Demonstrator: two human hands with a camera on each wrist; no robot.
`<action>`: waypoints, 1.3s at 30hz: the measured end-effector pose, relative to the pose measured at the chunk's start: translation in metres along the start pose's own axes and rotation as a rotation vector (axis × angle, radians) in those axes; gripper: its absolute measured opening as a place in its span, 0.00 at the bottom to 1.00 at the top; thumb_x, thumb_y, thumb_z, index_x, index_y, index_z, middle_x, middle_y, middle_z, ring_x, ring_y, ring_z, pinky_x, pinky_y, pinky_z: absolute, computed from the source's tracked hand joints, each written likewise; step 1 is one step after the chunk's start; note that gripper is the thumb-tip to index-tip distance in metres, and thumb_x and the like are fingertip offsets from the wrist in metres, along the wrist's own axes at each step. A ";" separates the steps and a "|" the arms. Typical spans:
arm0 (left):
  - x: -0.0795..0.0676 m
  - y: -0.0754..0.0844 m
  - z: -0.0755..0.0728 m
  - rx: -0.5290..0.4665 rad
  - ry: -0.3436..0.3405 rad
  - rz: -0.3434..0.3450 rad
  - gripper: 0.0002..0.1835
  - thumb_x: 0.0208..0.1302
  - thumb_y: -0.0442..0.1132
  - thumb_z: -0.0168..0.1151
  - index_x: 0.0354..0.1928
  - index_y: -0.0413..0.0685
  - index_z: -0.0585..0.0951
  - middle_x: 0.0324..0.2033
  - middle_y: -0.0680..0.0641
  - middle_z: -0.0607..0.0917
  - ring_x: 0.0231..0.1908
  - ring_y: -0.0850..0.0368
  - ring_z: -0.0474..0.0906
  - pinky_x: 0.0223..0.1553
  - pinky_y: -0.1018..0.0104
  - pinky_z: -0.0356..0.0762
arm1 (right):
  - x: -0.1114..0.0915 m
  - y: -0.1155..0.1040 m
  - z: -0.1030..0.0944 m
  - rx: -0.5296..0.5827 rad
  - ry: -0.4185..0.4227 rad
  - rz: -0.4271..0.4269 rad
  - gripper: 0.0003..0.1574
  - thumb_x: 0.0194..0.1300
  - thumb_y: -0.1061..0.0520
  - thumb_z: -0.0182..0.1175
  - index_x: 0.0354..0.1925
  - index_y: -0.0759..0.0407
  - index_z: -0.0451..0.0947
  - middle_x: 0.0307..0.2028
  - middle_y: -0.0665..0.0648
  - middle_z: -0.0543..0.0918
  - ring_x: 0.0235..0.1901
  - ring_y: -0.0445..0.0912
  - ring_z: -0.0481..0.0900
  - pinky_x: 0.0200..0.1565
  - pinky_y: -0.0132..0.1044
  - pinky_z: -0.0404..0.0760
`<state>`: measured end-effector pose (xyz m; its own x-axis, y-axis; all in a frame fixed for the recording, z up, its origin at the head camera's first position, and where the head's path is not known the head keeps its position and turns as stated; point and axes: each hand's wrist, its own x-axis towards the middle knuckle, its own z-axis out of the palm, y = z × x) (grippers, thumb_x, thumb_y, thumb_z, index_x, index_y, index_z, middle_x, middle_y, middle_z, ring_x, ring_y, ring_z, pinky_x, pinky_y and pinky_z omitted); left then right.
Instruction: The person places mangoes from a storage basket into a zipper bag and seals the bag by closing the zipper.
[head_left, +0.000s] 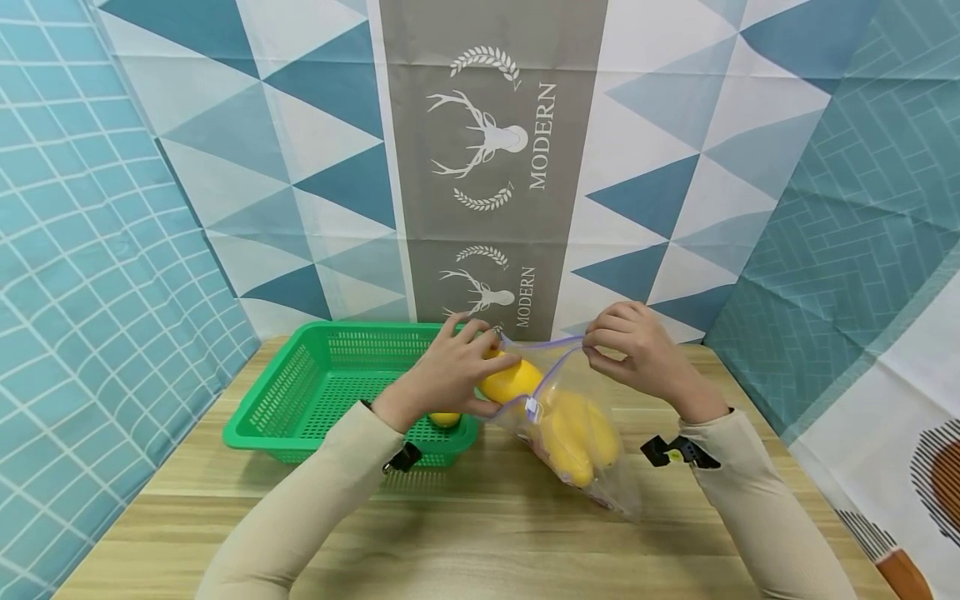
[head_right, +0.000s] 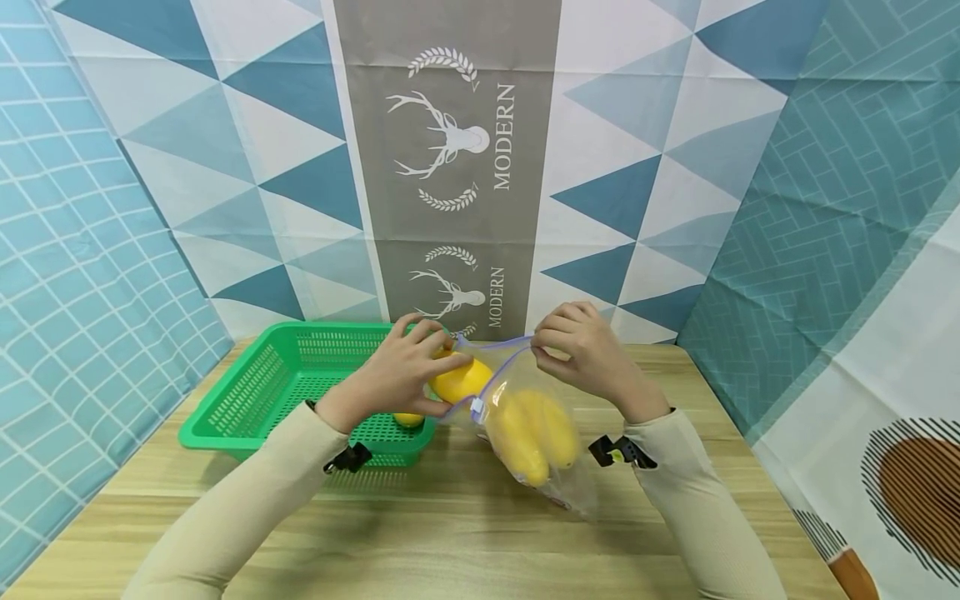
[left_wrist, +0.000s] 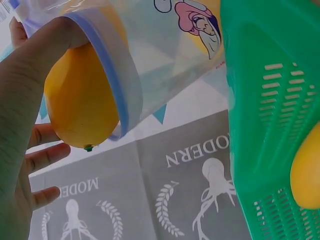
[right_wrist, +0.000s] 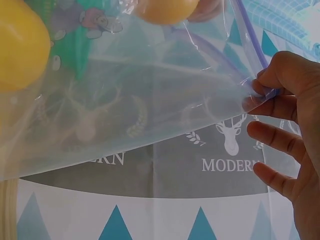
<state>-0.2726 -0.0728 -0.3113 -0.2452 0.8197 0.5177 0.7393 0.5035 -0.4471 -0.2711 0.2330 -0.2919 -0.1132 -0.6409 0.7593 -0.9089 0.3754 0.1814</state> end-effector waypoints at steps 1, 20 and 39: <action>0.002 0.001 0.001 -0.009 0.002 0.003 0.27 0.53 0.66 0.64 0.51 0.62 0.84 0.39 0.49 0.79 0.49 0.47 0.71 0.57 0.40 0.66 | 0.000 0.000 0.000 0.001 -0.004 0.003 0.23 0.76 0.48 0.51 0.29 0.58 0.83 0.31 0.54 0.83 0.36 0.53 0.77 0.43 0.50 0.70; 0.010 0.016 0.017 -0.043 -0.015 0.039 0.22 0.61 0.61 0.60 0.52 0.62 0.82 0.40 0.50 0.79 0.49 0.48 0.71 0.57 0.37 0.64 | -0.003 0.000 -0.001 0.004 0.002 0.012 0.24 0.76 0.48 0.50 0.29 0.57 0.83 0.30 0.53 0.83 0.36 0.52 0.77 0.43 0.50 0.70; 0.005 0.017 0.020 -0.068 -0.108 0.035 0.22 0.60 0.59 0.65 0.55 0.62 0.80 0.40 0.53 0.81 0.55 0.48 0.71 0.57 0.45 0.68 | -0.003 -0.001 -0.002 0.003 -0.008 0.002 0.23 0.77 0.49 0.50 0.30 0.56 0.83 0.30 0.53 0.83 0.35 0.52 0.78 0.46 0.50 0.71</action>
<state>-0.2740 -0.0548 -0.3306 -0.2816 0.8631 0.4193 0.7888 0.4570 -0.4111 -0.2693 0.2358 -0.2935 -0.1179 -0.6456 0.7545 -0.9101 0.3742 0.1780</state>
